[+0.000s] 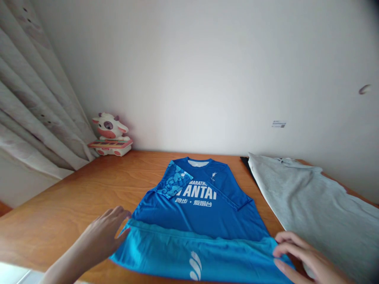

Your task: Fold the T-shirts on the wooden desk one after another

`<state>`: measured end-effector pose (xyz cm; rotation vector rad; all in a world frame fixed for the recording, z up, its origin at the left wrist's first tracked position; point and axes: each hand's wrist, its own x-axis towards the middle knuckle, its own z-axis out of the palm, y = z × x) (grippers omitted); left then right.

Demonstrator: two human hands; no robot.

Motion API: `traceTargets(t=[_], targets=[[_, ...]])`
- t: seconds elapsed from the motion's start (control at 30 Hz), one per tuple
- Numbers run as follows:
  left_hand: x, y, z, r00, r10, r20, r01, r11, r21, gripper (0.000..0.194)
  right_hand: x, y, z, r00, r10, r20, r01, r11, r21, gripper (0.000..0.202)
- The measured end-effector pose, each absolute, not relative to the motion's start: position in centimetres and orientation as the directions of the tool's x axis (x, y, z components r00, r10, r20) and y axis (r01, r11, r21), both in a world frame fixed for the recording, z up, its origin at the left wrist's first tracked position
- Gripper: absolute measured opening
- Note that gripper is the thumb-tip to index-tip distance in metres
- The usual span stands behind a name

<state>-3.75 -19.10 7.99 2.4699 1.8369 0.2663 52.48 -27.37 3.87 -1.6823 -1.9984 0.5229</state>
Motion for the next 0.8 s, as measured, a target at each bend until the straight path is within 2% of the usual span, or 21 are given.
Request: traceTargets(t=[0.13,0.3,0.43,0.6,0.8], targets=[[1.1,-18.0,6.6,0.423,0.871,0.251,0.88,-0.46,0.113,0.035,49.0,-23.8,4.7,-0.124,0.942,0.311,0.875,0.251,-0.414,0.042],[2.8,-17.9,3.4,0.558,0.783,0.275,0.817,-0.576,-0.018,0.064,46.8,-21.8,1.0,-0.269,0.913,0.305,0.918,0.339,-0.206,0.056],[0.1,-18.7,2.3,0.601,0.75,0.277,0.788,-0.613,-0.048,0.069,47.8,-22.9,-2.9,-0.269,0.891,0.366,0.942,0.323,-0.096,0.064],[-1.7,-19.1,2.9,0.605,0.756,0.25,0.785,-0.619,-0.028,0.07,49.0,-23.7,-3.4,-0.283,0.894,0.348,0.944,0.324,-0.065,0.061],[2.3,-17.3,4.1,0.539,0.792,0.286,0.815,-0.576,0.062,0.055,44.6,-21.3,1.0,-0.177,0.899,0.4,0.96,0.247,-0.13,0.052]])
